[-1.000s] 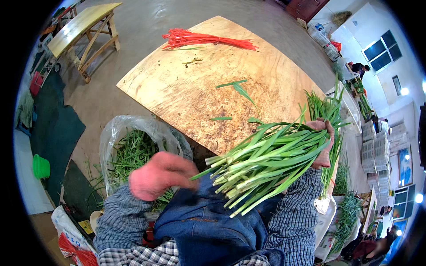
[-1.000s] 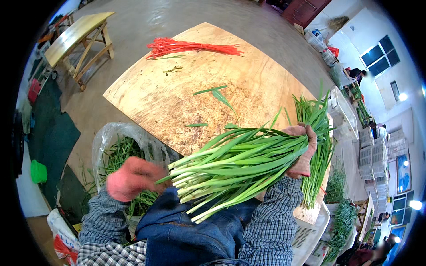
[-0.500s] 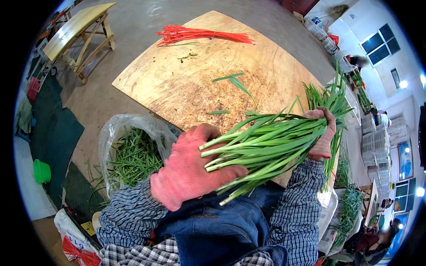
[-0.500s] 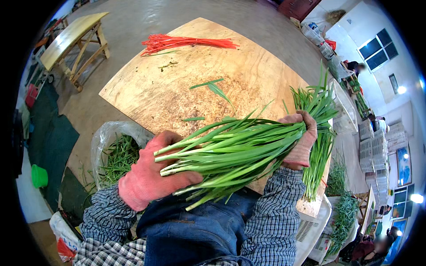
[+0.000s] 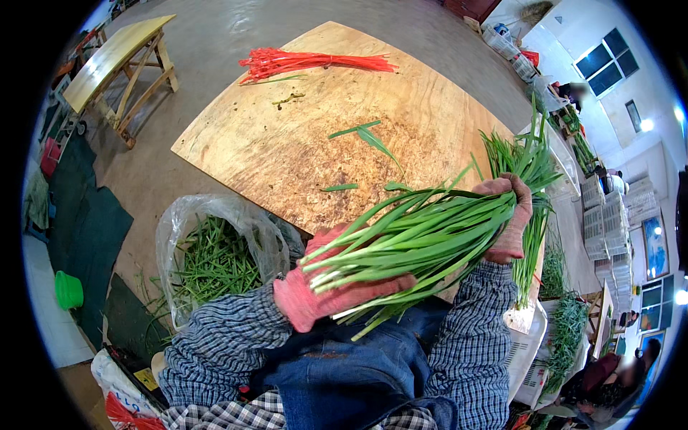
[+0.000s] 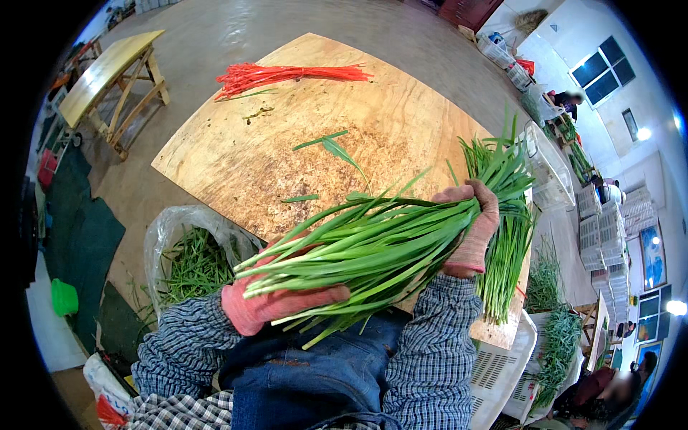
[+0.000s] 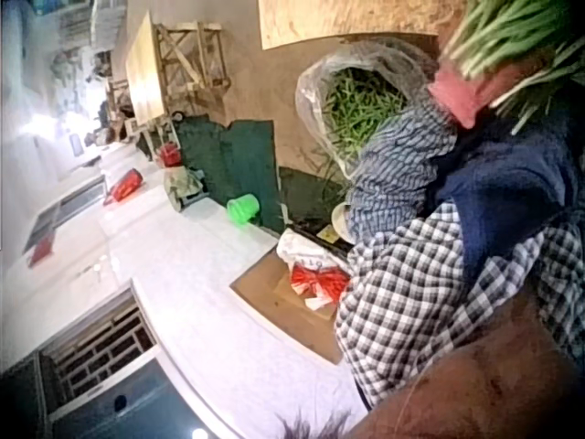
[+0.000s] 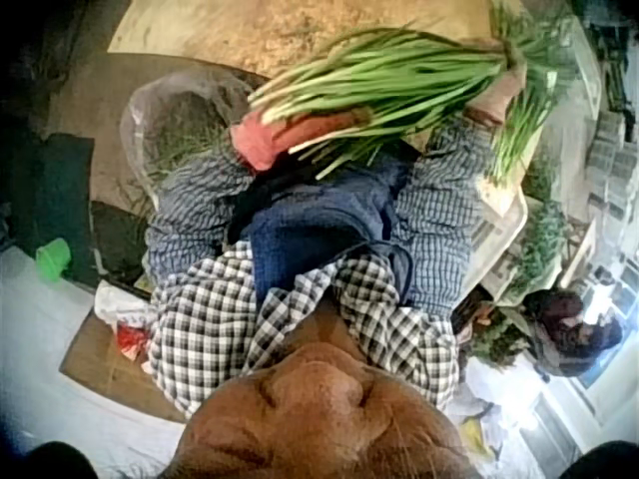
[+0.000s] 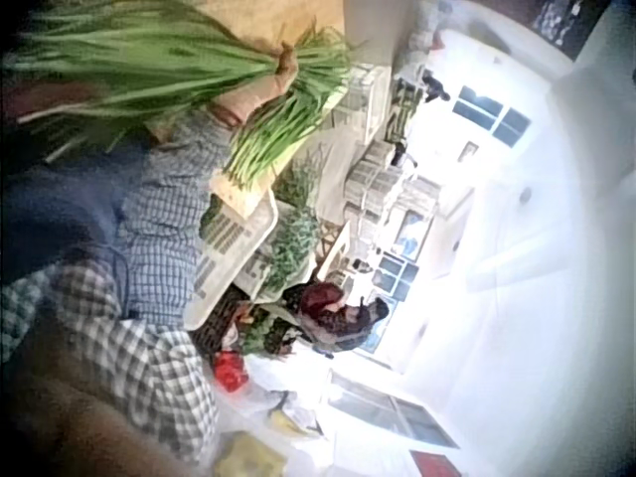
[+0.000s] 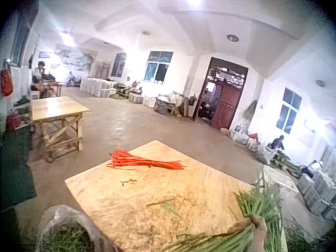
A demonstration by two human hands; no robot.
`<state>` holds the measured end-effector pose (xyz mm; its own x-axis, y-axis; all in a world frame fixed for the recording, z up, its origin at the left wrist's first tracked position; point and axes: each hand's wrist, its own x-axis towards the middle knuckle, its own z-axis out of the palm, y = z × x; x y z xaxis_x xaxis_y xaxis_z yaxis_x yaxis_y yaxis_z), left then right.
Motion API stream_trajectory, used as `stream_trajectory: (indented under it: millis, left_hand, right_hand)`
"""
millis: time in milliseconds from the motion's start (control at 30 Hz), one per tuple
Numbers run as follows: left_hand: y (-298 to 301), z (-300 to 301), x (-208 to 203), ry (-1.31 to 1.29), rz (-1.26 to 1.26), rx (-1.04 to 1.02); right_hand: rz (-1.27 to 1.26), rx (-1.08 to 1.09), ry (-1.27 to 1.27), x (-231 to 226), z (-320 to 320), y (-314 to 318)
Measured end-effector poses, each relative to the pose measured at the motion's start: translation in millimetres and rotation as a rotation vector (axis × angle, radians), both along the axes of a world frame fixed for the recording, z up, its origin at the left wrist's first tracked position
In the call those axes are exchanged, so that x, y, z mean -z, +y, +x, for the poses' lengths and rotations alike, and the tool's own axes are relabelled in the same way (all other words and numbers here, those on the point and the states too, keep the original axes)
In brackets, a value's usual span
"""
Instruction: The person gathers green vegetables into bunches, secures each bunch with a red rubber band, and places the finished bundles into a plastic crate.
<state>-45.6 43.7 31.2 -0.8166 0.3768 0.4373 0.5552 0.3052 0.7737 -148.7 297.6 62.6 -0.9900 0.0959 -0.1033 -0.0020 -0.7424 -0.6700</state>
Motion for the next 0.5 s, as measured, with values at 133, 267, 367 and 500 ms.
stream_trajectory:
  millis: [133,267,367,500]
  left_hand:
    - [10,-4,5,-0.192,-0.158,-0.172]
    - [13,4,22,0.229,-0.060,-0.281]
    - [5,4,45,0.480,0.020,-0.286]
    - [-10,18,-4,-0.721,0.815,0.017]
  right_hand:
    - [0.028,0.000,0.034,-4,1,-6]
    - [0.060,0.055,0.002,-4,0,-3]
    - [0.064,0.051,-0.053,-1,2,3]
    - [0.128,0.091,-0.015,12,-5,13]
